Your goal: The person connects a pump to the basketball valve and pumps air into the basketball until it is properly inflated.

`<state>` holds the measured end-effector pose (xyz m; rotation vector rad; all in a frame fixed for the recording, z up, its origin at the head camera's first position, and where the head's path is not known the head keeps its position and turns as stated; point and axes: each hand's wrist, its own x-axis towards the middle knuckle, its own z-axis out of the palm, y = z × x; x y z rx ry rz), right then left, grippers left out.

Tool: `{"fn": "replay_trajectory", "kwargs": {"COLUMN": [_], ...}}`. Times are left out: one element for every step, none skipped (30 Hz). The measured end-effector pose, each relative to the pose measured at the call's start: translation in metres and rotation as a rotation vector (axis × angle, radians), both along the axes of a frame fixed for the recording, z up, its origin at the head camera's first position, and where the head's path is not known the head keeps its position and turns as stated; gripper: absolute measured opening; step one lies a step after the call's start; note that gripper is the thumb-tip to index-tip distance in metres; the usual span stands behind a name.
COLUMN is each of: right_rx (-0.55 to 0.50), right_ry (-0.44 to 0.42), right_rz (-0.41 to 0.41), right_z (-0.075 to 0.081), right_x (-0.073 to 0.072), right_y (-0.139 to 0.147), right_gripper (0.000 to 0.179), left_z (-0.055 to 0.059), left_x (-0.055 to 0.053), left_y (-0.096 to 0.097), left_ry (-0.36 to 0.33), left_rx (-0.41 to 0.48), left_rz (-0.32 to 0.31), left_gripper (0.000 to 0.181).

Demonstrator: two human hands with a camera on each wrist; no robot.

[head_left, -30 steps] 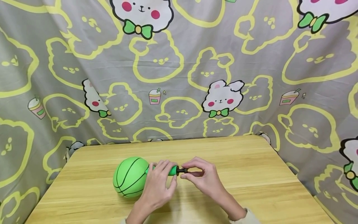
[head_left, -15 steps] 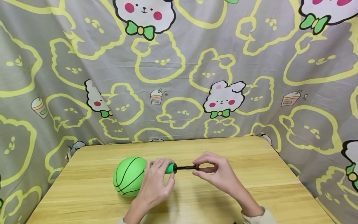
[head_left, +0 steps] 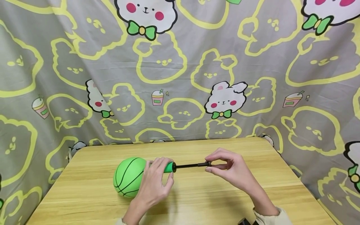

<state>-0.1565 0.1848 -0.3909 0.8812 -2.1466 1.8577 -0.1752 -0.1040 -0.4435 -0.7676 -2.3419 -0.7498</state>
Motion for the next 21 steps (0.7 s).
{"fn": "replay_trajectory", "kwargs": {"right_rx": [-0.001, -0.001, -0.001, -0.001, 0.000, -0.001, -0.002, -0.004, -0.006, -0.008, -0.010, -0.012, -0.015, -0.017, -0.019, -0.023, -0.028, -0.033, -0.039, -0.045, -0.049], "right_ry": [0.010, 0.010, 0.013, 0.024, 0.037, 0.049, 0.051, 0.055, 0.067, 0.075, 0.076, 0.074, 0.072, 0.069, 0.066, 0.067, 0.068, 0.070, 0.072, 0.073, 0.075], "right_rz": [0.001, 0.001, 0.000, -0.001, -0.005, -0.010, -0.016, -0.020, -0.025, -0.028, -0.032, -0.037, -0.042, -0.048, -0.055, -0.059, -0.064, -0.067, -0.066, -0.066, -0.064], "right_z": [0.000, 0.001, 0.001, 0.001, 0.000, -0.001, -0.001, -0.002, -0.003, -0.004, -0.004, -0.005, -0.006, -0.007, -0.007, -0.008, -0.009, -0.009, -0.010, -0.011, -0.011], "right_x": [0.000, 0.000, 0.000, 0.000, 0.000, -0.001, -0.001, -0.001, -0.002, -0.002, -0.002, -0.003, -0.003, -0.003, -0.003, -0.003, -0.003, -0.003, -0.003, -0.003, -0.003], "right_y": [0.001, 0.001, 0.001, 0.001, 0.000, 0.000, -0.001, -0.001, -0.003, -0.003, -0.004, -0.005, -0.006, -0.007, -0.008, -0.009, -0.010, -0.012, -0.013, -0.015, -0.017], "right_gripper": [0.027, 0.027, 0.027, 0.027, 0.027, 0.027, 0.027, 0.028, 0.028, 0.028, 0.029, 0.029, 0.029, 0.029, 0.029, 0.029, 0.029, 0.029, 0.029, 0.029, 0.029], "left_z": [0.000, 0.000, 0.001, 0.001, 0.001, 0.000, 0.000, 0.000, 0.000, -0.001, -0.001, -0.001, -0.002, -0.002, -0.002, -0.003, -0.003, -0.003, -0.003, -0.003, -0.003], "left_x": [0.000, 0.000, 0.000, 0.000, -0.001, -0.001, -0.001, -0.001, -0.001, -0.001, -0.002, -0.002, -0.002, -0.002, -0.002, -0.003, -0.003, -0.003, -0.003, -0.002, -0.002], "left_y": [0.000, 0.000, 0.000, 0.000, 0.000, 0.000, 0.000, -0.001, -0.001, -0.001, -0.001, 0.000, 0.000, 0.000, 0.001, 0.001, 0.002, 0.002, 0.002, 0.002, 0.003], "left_ry": [-0.001, -0.005, -0.008, -0.006, -0.002, 0.002, 0.008, 0.014, 0.018, 0.025, 0.031, 0.036, 0.042, 0.047, 0.053, 0.059, 0.063, 0.064, 0.067, 0.068, 0.069], "left_rx": [0.001, 0.002, 0.001, 0.003, 0.004, 0.005, 0.007, 0.009, 0.012, 0.016, 0.019, 0.025, 0.031, 0.036, 0.040, 0.044, 0.046, 0.048, 0.050, 0.050, 0.052], "left_rz": [-0.001, 0.000, 0.000, -0.002, -0.004, -0.006, -0.008, -0.010, -0.012, -0.013, -0.014, -0.016, -0.018, -0.020, -0.022, -0.025, -0.027, -0.028, -0.028, -0.026, -0.023], "left_gripper": [0.030, 0.030, 0.030, 0.030, 0.030, 0.030, 0.030, 0.030, 0.030, 0.031, 0.031, 0.031, 0.031, 0.031, 0.031, 0.031, 0.031, 0.031, 0.031, 0.031, 0.032]}}
